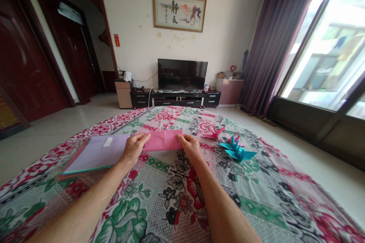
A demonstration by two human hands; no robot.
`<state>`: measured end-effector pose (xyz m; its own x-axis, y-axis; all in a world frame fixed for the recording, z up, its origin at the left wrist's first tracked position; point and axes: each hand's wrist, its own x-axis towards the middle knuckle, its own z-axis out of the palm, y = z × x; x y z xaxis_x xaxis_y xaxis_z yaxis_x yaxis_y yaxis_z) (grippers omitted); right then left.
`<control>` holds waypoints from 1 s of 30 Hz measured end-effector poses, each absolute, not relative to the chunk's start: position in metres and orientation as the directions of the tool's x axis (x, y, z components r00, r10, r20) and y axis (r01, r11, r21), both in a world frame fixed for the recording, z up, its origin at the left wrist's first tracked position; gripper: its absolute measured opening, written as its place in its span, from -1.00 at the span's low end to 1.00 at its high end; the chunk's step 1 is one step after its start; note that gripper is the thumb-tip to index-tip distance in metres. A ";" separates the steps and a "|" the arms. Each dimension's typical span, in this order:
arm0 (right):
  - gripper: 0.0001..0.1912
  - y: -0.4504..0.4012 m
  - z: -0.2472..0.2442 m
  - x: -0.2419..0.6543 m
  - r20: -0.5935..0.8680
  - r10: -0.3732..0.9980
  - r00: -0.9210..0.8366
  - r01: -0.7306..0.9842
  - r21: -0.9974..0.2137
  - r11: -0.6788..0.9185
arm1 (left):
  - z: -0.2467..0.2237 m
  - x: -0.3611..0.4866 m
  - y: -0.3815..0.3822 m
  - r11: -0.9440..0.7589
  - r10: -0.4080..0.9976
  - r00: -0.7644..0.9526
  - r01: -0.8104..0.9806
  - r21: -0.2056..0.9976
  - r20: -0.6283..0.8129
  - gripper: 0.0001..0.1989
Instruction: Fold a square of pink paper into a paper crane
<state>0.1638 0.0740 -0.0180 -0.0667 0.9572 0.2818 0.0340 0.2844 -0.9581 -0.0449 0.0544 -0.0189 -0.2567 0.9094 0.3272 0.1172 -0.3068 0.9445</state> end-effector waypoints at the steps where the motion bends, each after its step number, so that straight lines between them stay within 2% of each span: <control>1: -0.61 0.074 -0.018 0.164 0.282 0.957 -0.070 0.034 -0.958 0.285 | -0.019 -0.045 0.054 -0.308 0.909 -0.257 0.121 0.944 0.329 -0.68; 8: -0.63 0.074 -0.018 0.163 0.315 0.948 -0.041 0.129 -0.939 0.317 | -0.016 -0.044 0.052 -0.304 0.899 -0.269 0.183 0.935 0.345 -0.67; 13: -0.64 0.071 -0.015 0.164 0.438 0.899 0.023 0.451 -0.807 0.382 | -0.018 -0.046 0.054 -0.264 0.865 -0.288 0.435 0.861 0.410 -0.65; 16: -0.68 0.069 -0.013 0.164 0.476 0.879 0.017 0.604 -0.706 0.370 | -0.015 -0.045 0.051 -0.185 0.851 -0.283 0.626 0.757 0.442 -0.65; 21: -0.72 0.070 -0.016 0.164 0.490 0.872 -0.014 0.729 -0.592 0.344 | -0.009 -0.041 0.043 -0.064 0.867 -0.216 0.847 0.528 0.450 -0.70; 26: -0.75 0.070 -0.020 0.164 0.490 0.871 -0.043 0.800 -0.505 0.324 | -0.016 -0.041 0.047 -0.013 0.880 -0.152 0.939 0.343 0.450 -0.71; 30: -0.81 0.070 -0.023 0.163 0.497 0.865 -0.073 0.831 -0.449 0.328 | -0.023 -0.042 0.048 -0.069 0.877 -0.054 0.969 0.237 0.477 -0.71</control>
